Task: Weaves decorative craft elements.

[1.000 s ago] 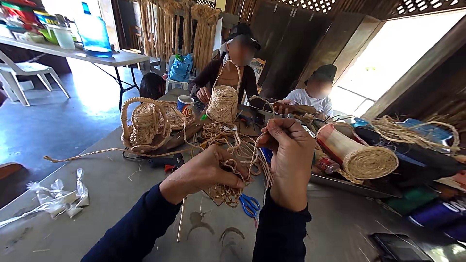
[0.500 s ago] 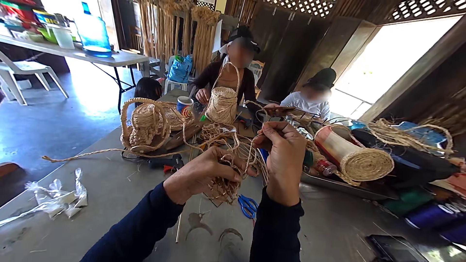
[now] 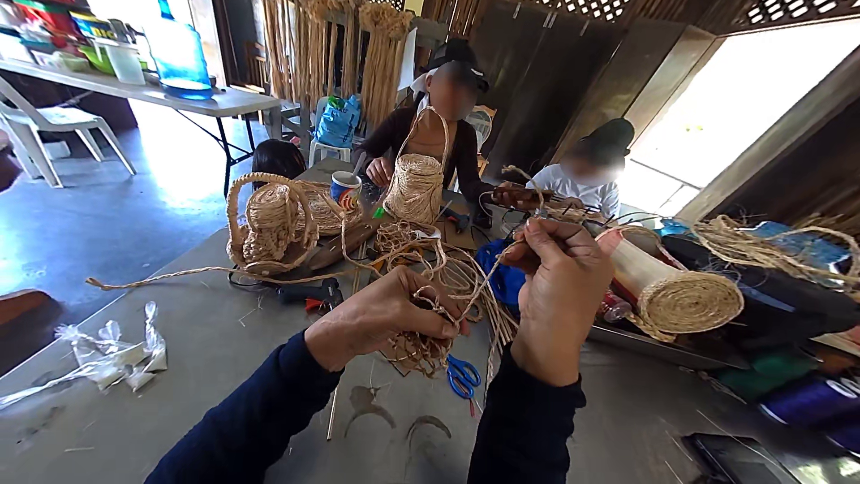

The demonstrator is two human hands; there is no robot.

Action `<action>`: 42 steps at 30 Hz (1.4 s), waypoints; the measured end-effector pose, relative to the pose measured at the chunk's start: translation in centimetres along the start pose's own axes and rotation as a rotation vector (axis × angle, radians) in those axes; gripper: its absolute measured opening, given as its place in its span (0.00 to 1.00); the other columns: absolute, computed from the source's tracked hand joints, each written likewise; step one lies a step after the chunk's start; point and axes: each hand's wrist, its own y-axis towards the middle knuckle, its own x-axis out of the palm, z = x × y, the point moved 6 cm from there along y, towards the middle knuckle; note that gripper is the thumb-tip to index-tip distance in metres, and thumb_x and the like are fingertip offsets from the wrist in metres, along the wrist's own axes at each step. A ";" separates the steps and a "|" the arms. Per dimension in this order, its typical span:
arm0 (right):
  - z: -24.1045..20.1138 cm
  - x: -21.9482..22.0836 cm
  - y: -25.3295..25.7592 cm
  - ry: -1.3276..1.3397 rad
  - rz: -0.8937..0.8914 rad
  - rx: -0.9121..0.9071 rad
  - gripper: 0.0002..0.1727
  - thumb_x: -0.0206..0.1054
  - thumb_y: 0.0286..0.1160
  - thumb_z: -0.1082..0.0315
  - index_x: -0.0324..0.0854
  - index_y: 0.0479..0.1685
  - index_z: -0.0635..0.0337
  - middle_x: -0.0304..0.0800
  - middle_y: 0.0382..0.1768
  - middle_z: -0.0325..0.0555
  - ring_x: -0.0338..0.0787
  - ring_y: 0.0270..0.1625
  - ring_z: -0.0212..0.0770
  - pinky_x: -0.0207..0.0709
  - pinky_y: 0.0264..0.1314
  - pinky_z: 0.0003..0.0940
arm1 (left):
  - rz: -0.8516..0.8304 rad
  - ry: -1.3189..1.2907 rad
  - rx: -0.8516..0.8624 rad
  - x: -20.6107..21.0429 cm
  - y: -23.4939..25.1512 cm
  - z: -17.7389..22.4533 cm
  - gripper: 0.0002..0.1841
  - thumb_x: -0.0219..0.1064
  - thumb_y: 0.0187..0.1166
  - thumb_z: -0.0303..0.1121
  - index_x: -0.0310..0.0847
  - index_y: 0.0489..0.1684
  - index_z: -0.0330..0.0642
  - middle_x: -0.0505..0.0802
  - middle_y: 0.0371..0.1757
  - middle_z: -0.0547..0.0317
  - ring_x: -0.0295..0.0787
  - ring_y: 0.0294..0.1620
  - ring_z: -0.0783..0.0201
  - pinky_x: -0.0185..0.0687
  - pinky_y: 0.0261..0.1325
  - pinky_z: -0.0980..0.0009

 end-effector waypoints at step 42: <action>2.8 2.1 0.4 -0.097 0.018 0.041 0.03 0.63 0.78 0.83 0.78 0.37 0.70 0.87 0.22 0.43 0.89 0.18 0.32 0.89 0.25 0.27 | 0.175 0.525 0.004 -2.4 -1.3 2.4 0.02 0.76 0.69 0.24 0.92 0.33 0.42 0.91 0.27 0.74 0.84 0.28 0.84 0.81 0.34 0.84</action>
